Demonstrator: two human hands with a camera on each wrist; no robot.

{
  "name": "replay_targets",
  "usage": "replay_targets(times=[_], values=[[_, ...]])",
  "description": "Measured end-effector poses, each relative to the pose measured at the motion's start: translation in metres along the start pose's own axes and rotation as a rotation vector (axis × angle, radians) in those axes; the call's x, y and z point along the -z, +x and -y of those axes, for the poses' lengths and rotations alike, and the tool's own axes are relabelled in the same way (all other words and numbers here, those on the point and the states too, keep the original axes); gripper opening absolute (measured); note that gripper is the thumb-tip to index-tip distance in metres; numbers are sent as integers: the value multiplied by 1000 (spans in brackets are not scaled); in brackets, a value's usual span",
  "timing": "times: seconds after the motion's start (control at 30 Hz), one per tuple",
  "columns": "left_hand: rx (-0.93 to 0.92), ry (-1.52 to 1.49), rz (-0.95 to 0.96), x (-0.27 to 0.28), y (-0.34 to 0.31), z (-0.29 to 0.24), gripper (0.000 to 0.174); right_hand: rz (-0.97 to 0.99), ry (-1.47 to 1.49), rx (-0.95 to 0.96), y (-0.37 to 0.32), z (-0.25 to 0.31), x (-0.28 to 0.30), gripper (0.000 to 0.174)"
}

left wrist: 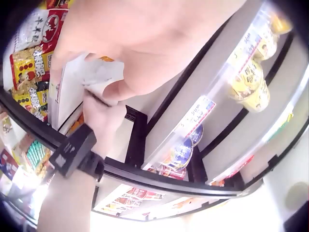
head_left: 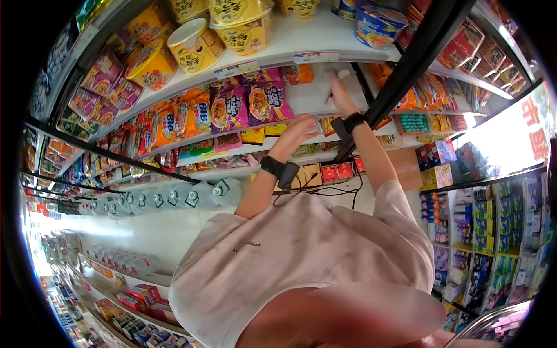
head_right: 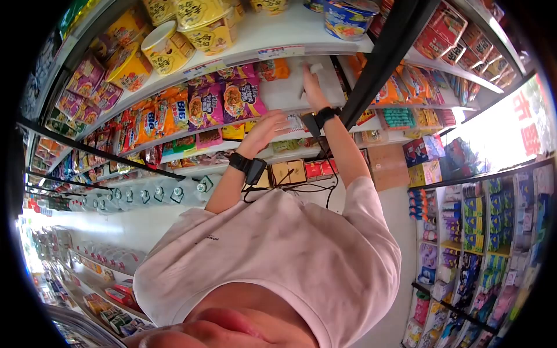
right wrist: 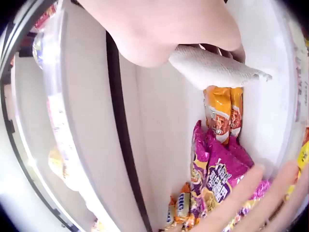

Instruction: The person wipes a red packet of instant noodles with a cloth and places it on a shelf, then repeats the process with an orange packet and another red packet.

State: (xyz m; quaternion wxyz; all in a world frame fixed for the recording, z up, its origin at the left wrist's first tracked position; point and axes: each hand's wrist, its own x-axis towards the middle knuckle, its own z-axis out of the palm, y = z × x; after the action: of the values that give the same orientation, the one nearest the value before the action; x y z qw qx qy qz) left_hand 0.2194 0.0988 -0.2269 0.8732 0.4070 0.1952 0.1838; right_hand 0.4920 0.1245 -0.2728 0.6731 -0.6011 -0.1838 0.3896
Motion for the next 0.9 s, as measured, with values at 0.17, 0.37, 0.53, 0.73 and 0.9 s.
replay_targets(times=[0.17,0.37,0.53,0.73,0.9], values=[[105,-238,83,43,38,23,27,-65,-191,68,20,21,-45,78],[3,-244,67,36,30,15,32,-161,-764,196,46,5,-65,61],[38,-140,32,24,21,-6,26,-279,-654,299,55,-2,-68,49],[79,-141,149,28,24,-18,33,-189,-411,567,36,9,-44,34],[-19,-211,73,29,28,-15,52,-62,-69,374,-87,59,-23,29]])
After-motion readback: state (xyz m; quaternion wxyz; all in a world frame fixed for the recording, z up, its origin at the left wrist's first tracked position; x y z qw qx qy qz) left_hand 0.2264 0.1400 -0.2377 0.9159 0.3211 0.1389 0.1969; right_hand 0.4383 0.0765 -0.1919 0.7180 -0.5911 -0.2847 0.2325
